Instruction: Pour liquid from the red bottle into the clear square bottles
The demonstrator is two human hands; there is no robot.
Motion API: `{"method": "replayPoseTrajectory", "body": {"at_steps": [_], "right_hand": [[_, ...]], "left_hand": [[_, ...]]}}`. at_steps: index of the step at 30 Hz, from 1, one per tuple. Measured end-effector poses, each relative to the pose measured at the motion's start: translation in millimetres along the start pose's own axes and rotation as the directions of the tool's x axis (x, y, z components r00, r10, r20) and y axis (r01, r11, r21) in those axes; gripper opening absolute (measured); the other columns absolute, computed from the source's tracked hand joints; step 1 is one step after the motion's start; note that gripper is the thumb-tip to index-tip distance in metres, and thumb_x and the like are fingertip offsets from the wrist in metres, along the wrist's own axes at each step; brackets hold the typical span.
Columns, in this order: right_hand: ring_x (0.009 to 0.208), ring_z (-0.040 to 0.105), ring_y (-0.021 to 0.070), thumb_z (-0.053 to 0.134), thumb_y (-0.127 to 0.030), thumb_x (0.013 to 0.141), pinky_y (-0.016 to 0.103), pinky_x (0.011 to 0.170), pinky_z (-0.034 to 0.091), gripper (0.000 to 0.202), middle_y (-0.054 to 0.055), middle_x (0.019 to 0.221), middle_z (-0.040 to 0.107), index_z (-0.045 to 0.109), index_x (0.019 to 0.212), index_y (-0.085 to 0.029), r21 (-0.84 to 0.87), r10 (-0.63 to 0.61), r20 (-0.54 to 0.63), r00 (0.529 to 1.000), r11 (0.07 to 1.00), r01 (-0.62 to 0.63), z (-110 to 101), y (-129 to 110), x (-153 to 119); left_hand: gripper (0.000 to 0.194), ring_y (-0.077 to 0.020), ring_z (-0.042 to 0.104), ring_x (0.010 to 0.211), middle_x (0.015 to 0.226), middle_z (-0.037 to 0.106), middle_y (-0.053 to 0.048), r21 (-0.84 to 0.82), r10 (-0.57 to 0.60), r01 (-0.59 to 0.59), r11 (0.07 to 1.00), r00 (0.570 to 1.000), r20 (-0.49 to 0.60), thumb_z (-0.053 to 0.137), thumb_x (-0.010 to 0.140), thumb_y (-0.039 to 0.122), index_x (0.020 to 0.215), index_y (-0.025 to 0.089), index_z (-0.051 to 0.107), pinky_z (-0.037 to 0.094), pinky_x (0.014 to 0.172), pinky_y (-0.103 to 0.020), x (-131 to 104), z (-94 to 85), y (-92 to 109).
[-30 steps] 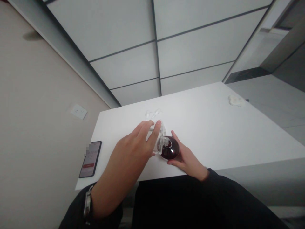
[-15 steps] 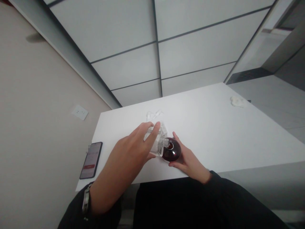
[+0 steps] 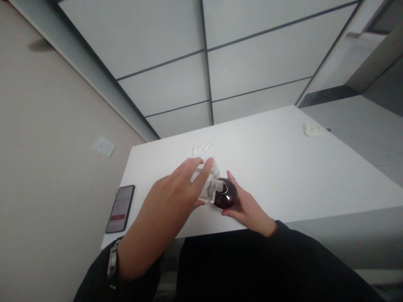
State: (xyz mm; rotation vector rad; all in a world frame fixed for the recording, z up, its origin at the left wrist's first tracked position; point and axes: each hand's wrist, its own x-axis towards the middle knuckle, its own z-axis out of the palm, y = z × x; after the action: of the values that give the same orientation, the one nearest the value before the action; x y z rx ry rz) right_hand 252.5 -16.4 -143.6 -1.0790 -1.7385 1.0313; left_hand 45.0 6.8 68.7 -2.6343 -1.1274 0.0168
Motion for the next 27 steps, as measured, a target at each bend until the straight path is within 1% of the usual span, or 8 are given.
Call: {"method": "replayPoseTrajectory", "body": {"at_steps": [3,7,11,15,23,27], "right_hand": [[0.145,0.052,0.0407,0.078,-0.063,0.091,0.062,0.119,0.042,0.117,0.02,0.162,0.048,0.004,0.173,-0.024,0.002,-0.001,0.0,1.0,1.0,0.001,-0.8,-1.0,0.0],[0.145,0.053,0.0394,0.079,-0.06,0.091,0.06,0.119,0.043,0.118,0.019,0.162,0.048,0.001,0.173,-0.025,0.006,-0.007,-0.001,1.0,1.0,0.007,-2.2,-3.5,0.3],[0.146,0.052,0.0399,0.079,-0.058,0.091,0.06,0.118,0.044,0.116,0.018,0.162,0.049,0.003,0.173,-0.026,0.002,-0.017,-0.002,1.0,1.0,0.017,-2.4,-5.0,0.9],[0.146,0.052,0.0401,0.081,-0.057,0.09,0.06,0.118,0.044,0.118,0.019,0.162,0.048,0.003,0.173,-0.025,-0.003,-0.02,-0.009,1.0,1.0,0.02,-1.8,-4.7,0.9],[0.144,0.053,0.0404,0.08,-0.06,0.09,0.061,0.118,0.043,0.118,0.019,0.161,0.05,0.002,0.173,-0.025,-0.007,-0.016,-0.012,1.0,1.0,0.015,-1.8,-2.3,0.1],[0.145,0.052,0.0402,0.081,-0.057,0.09,0.06,0.118,0.044,0.118,0.019,0.161,0.049,0.003,0.173,-0.024,-0.011,-0.019,-0.01,1.0,1.0,0.019,-1.4,-1.9,0.1]], "left_hand": [[0.096,-0.034,0.073,0.122,0.143,0.068,-0.018,0.013,0.009,-0.009,1.0,1.0,-0.009,0.101,0.07,0.025,0.151,0.011,0.051,0.07,0.084,-0.038,0.4,-1.1,0.8],[0.086,-0.0327,0.071,0.125,0.145,0.067,-0.018,0.031,0.009,-0.009,0.999,1.0,0.012,0.095,0.079,0.021,0.152,0.012,0.051,0.069,0.088,-0.037,1.7,-2.3,2.3],[0.089,-0.033,0.072,0.124,0.144,0.068,-0.018,0.03,0.012,-0.012,0.999,1.0,0.012,0.097,0.076,0.02,0.151,0.012,0.051,0.069,0.086,-0.036,2.2,-3.3,3.2],[0.086,-0.0327,0.071,0.127,0.145,0.067,-0.018,0.04,0.006,-0.007,0.999,1.0,0.02,0.095,0.078,0.02,0.152,0.013,0.051,0.069,0.088,-0.036,2.4,-3.8,2.9],[0.097,-0.0336,0.073,0.121,0.142,0.069,-0.018,0.053,0.017,-0.016,0.998,1.0,-0.013,0.103,0.067,0.024,0.15,0.011,0.054,0.069,0.085,-0.035,4.0,-4.0,5.4],[0.1,-0.0334,0.074,0.12,0.142,0.07,-0.017,0.052,0.016,-0.016,0.999,1.0,-0.006,0.104,0.065,0.025,0.15,0.011,0.054,0.07,0.083,-0.036,5.2,-5.2,5.7]]}}
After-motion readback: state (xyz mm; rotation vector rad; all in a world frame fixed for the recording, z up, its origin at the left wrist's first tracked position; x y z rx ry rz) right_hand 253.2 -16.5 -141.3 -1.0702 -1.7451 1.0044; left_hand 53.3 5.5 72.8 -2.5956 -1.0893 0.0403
